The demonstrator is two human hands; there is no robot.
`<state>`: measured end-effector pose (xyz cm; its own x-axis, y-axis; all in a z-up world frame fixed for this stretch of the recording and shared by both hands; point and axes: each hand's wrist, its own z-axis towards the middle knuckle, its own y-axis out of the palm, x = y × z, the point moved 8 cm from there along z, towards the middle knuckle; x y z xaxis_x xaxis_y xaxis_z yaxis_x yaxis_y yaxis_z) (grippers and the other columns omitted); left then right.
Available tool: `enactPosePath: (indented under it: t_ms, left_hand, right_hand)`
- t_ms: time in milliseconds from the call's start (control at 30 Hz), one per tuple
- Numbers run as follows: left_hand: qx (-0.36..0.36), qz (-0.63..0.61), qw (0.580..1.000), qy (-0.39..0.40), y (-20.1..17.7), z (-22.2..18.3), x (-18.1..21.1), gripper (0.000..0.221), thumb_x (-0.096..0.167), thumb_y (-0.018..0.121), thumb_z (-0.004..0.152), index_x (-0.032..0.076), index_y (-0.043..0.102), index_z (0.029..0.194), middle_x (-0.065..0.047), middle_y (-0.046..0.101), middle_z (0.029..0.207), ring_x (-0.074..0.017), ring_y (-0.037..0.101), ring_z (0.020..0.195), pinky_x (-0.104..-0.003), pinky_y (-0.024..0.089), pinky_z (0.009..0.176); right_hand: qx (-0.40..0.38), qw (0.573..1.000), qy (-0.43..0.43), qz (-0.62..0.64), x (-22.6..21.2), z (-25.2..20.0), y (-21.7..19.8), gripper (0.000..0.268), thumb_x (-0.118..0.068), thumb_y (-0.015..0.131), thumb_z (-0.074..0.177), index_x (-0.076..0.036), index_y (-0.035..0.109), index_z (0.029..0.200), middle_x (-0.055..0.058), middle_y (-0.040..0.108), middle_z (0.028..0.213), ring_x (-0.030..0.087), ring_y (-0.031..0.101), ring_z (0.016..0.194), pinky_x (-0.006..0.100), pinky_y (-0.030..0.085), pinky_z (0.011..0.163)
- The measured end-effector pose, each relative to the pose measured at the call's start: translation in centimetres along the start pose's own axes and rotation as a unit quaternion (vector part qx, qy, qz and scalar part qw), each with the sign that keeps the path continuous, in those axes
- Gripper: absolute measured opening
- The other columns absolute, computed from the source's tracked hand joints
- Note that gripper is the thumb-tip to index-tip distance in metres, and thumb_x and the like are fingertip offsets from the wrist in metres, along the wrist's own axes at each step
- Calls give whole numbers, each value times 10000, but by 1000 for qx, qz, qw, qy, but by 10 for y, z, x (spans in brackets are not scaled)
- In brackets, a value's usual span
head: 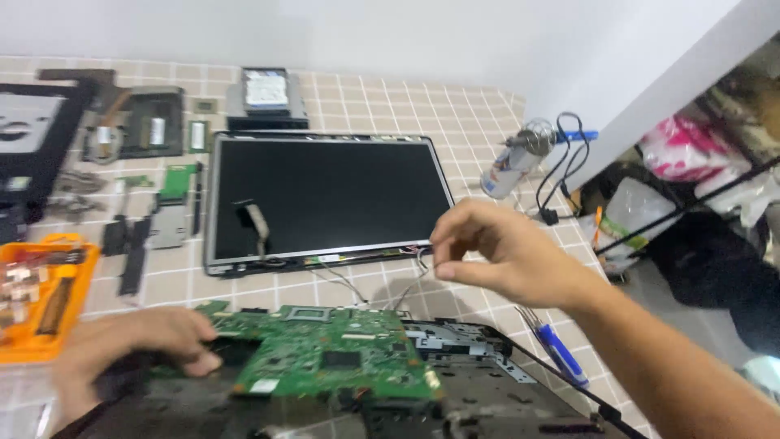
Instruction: Extracting a motherboard from a laptop chassis using a screwdriver and manual prying
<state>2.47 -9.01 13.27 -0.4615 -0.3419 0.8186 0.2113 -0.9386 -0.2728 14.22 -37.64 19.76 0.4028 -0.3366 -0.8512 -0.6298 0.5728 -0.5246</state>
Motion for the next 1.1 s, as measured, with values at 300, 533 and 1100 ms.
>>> enactPosePath:
  t_ms: [300,533,1100]
  left_hand:
    - [-15,-24,991,130,14,-8,-12,327,430,693,697,135,644,830,-6,675,748,-140,650,648,-262,496,636]
    - [-56,-106,983,143,5,-8,14,459,556,651,709,126,578,856,-7,590,774,-181,588,691,-299,461,679]
    - [-70,-28,994,79,33,-11,-24,521,688,384,628,237,481,872,-14,688,762,-275,700,818,-375,487,709]
  right_hand:
    - [-23,985,-53,-163,-133,71,51,259,-101,734,784,-95,591,999,27,706,833,94,684,751,213,577,717]
    - [-112,958,-1,-264,-177,169,158,227,-137,671,814,-124,657,1040,17,794,863,106,758,820,267,576,796]
    - [-486,805,28,-340,-148,227,389,150,-179,746,785,-208,783,926,-81,804,841,34,751,781,192,585,714]
